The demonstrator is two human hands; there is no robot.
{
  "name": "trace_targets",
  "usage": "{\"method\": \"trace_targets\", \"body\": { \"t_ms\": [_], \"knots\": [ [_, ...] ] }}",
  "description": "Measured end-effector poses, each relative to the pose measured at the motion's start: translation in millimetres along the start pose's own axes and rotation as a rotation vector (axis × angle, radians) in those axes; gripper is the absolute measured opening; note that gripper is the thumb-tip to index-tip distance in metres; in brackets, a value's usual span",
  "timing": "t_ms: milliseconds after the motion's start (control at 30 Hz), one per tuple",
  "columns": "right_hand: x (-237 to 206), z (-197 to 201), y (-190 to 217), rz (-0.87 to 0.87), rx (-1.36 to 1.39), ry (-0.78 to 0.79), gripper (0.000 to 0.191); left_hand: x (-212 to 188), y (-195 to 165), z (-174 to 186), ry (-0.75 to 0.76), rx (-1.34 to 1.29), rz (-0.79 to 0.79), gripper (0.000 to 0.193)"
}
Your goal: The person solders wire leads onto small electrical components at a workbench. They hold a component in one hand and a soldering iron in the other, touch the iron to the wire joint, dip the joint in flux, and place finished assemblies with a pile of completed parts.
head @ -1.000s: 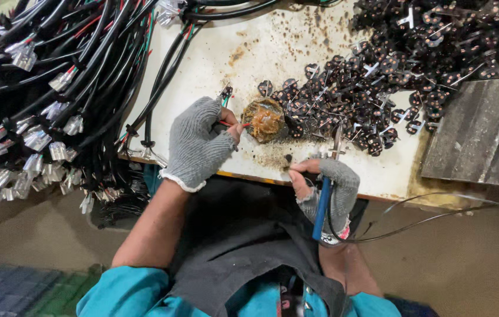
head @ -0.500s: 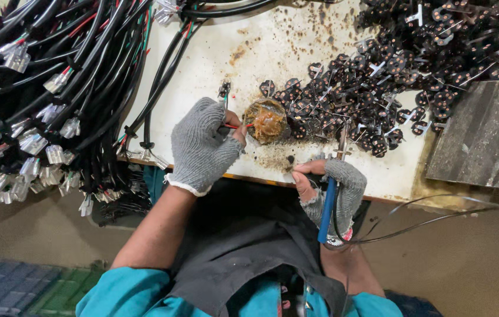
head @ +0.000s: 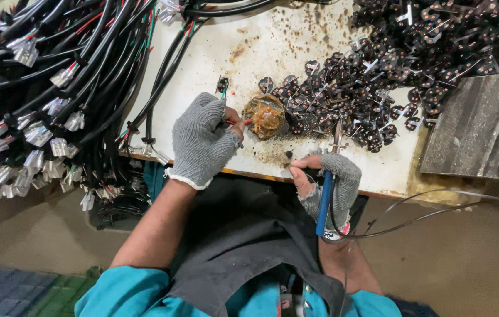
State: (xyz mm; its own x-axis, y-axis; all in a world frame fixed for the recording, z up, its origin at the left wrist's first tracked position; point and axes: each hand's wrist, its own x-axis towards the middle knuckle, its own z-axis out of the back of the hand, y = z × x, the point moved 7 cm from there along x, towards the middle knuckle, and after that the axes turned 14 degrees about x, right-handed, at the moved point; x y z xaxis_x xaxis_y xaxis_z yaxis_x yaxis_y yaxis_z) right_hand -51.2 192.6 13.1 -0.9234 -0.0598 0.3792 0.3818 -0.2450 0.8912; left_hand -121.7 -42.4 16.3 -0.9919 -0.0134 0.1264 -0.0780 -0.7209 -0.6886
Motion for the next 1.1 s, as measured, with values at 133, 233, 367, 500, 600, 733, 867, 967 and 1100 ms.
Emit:
{"method": "trace_targets", "body": {
  "t_ms": [133, 233, 367, 500, 600, 733, 867, 967, 1100],
  "knots": [
    [-2.2, 0.8, -2.3, 0.004, 0.011, 0.003, 0.060, -1.0, 1.9, -0.5, 0.020, -0.017, 0.021, 0.014],
    [-3.8, 0.3, -1.3, -0.004, 0.027, 0.009, 0.060, -1.6, 3.2, -2.1, 0.037, -0.009, 0.045, 0.013],
    [-1.4, 1.2, -0.4, -0.038, 0.042, 0.001, 0.056, -0.4, 2.5, -2.3, 0.032, -0.008, 0.040, 0.014],
    [4.4, 2.0, 4.0, -0.052, 0.030, -0.009, 0.047, -0.1, 2.6, -3.7, 0.047, 0.022, 0.028, 0.013],
    [8.2, 3.3, 6.6, -0.100, -0.014, -0.007, 0.033, -2.2, 4.3, -6.1, 0.057, 0.013, 0.041, 0.012],
    [12.3, 5.0, 10.9, -0.139, -0.020, -0.004, 0.022, -7.3, 1.4, 2.5, -0.023, -0.105, -0.003, 0.012],
    [12.3, 5.7, 15.5, -0.154, -0.008, 0.040, 0.022, -23.8, -8.1, 15.5, 0.090, -0.219, -0.102, 0.013],
    [9.6, 6.2, 20.5, -0.089, 0.025, 0.106, 0.027, -54.8, -6.1, -5.3, 0.597, -0.397, 0.053, 0.009],
    [1.9, 7.6, 31.3, 0.203, 0.093, 0.146, 0.056, -92.7, -10.9, -36.4, 0.792, -0.628, 0.187, 0.008]
  ]
}}
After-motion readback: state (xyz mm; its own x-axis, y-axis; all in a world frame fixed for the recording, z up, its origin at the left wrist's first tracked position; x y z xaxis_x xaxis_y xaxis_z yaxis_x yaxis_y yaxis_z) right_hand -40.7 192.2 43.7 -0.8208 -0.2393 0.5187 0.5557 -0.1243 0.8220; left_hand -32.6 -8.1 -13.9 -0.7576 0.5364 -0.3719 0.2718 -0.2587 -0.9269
